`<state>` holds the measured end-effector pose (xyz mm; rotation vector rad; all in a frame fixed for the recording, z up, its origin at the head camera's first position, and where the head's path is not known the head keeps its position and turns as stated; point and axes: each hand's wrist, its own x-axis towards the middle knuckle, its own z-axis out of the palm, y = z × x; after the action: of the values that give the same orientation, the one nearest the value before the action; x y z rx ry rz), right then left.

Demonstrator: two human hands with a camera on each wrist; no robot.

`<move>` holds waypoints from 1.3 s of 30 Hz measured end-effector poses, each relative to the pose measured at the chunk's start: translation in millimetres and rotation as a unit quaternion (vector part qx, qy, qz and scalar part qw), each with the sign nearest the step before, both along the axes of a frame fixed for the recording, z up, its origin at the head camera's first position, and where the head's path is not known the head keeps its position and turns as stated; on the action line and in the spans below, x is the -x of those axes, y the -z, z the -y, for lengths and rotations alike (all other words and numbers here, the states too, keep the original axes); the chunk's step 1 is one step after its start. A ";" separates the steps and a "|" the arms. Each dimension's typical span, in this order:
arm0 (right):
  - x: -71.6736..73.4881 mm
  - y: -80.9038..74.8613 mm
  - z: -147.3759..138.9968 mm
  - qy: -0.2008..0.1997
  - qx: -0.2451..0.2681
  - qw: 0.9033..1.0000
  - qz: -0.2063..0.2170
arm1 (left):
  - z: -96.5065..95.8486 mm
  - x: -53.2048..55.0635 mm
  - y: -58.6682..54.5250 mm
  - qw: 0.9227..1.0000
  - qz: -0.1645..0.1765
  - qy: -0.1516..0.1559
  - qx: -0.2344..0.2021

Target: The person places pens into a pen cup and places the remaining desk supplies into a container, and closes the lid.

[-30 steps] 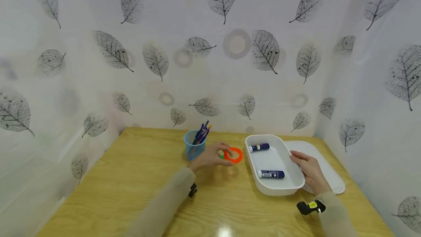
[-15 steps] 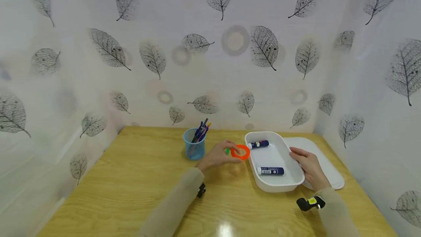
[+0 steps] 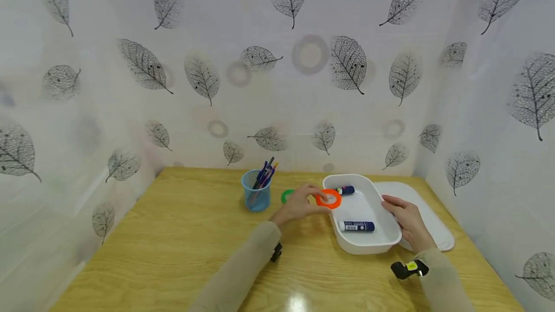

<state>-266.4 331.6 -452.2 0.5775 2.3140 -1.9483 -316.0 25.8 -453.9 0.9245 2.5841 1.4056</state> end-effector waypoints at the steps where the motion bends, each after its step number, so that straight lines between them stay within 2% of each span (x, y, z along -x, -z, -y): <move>1: 0.0 -0.5 0.6 0.000 0.000 1.000 0.002 | -1.7 0.3 0.6 1.000 -0.001 0.000 -0.003; 12: -0.4 0.6 1.7 -0.001 0.001 1.000 0.001 | -21.1 1.0 5.6 0.999 0.003 -0.028 -0.027; 21: 0.5 2.0 0.4 0.001 0.003 1.000 0.001 | -37.3 2.0 7.6 0.999 -0.002 -0.020 -0.033; 24: 0.9 1.7 -0.2 -0.002 0.005 1.000 -0.001 | -42.7 3.1 8.8 0.999 -0.009 -0.025 -0.030; 30: 1.3 2.0 -1.2 -0.004 0.005 1.000 -0.003 | -52.2 4.5 11.1 0.999 0.002 -0.047 -0.020; 35: 1.2 1.7 -0.6 -0.001 0.004 1.000 -0.004 | -57.3 6.0 11.7 0.998 -0.021 -0.054 -0.004; 39: 0.6 1.0 -0.7 0.000 0.011 1.000 -0.003 | -60.4 6.0 10.3 0.998 -0.018 -0.059 -0.002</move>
<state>-267.0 332.3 -453.3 0.5697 2.2939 -1.9756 -322.0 86.2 -464.2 0.8176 2.7056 1.4348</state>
